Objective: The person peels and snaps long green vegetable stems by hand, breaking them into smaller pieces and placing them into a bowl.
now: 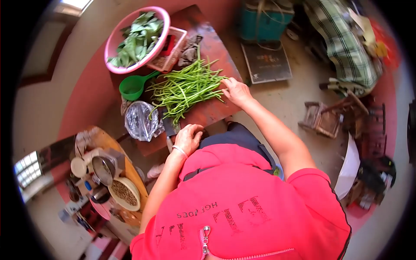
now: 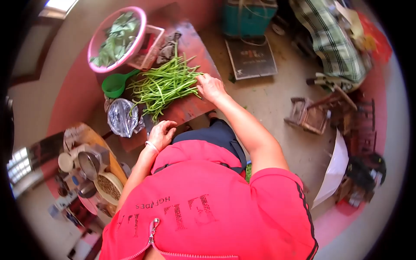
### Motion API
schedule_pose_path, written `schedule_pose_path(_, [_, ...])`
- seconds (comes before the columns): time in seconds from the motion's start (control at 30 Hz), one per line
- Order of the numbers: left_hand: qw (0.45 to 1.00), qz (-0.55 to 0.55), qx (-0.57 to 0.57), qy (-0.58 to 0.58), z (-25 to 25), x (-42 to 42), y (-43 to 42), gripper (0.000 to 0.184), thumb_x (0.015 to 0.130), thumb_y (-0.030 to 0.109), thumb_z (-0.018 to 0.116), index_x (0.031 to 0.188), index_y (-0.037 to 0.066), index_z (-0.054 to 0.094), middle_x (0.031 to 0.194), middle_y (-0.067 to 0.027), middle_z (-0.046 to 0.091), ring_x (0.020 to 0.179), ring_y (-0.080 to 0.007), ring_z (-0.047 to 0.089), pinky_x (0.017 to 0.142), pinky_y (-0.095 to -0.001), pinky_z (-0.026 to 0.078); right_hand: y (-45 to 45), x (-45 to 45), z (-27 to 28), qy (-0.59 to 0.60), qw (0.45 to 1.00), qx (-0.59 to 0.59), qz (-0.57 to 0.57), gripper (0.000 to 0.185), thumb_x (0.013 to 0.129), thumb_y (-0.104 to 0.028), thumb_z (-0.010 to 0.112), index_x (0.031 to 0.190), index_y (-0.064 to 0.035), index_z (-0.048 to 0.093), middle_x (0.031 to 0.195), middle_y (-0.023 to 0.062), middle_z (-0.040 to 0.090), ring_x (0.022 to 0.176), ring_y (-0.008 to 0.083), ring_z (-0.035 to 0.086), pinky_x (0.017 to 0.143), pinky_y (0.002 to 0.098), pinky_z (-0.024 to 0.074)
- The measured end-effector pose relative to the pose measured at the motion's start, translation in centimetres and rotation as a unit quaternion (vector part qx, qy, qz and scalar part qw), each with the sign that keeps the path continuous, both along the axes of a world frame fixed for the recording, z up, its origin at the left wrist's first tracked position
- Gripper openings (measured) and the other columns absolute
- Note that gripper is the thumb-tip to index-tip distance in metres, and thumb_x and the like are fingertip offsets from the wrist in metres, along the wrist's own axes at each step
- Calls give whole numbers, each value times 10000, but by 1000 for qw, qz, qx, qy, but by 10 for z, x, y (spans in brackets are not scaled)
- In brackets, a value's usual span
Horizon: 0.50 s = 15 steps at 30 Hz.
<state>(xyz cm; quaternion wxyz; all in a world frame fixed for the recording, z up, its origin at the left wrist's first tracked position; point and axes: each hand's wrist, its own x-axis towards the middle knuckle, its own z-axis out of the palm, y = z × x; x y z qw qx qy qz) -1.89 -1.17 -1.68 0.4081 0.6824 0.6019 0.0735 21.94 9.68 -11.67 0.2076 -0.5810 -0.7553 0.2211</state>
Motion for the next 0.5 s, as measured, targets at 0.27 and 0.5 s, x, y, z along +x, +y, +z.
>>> schedule_pose_path(0.27, [968,227,-61,-87,-19,-36,-54,208,798,147,609,979,49,639,952,-119,652,881,-223,623,782,-316,476,53,-13,15,-84,985,-73,128,177,794,-246,613,826,-71,610,825,111,635,817,305,606,712,415,482])
schedule_pose_path(0.5, [951,255,-96,-148,-26,-29,-43,211,815,135,608,991,22,634,941,-92,656,872,-169,606,798,-283,465,53,-1,86,-48,985,-114,123,191,796,-221,620,822,-32,621,765,162,640,753,318,621,694,402,489])
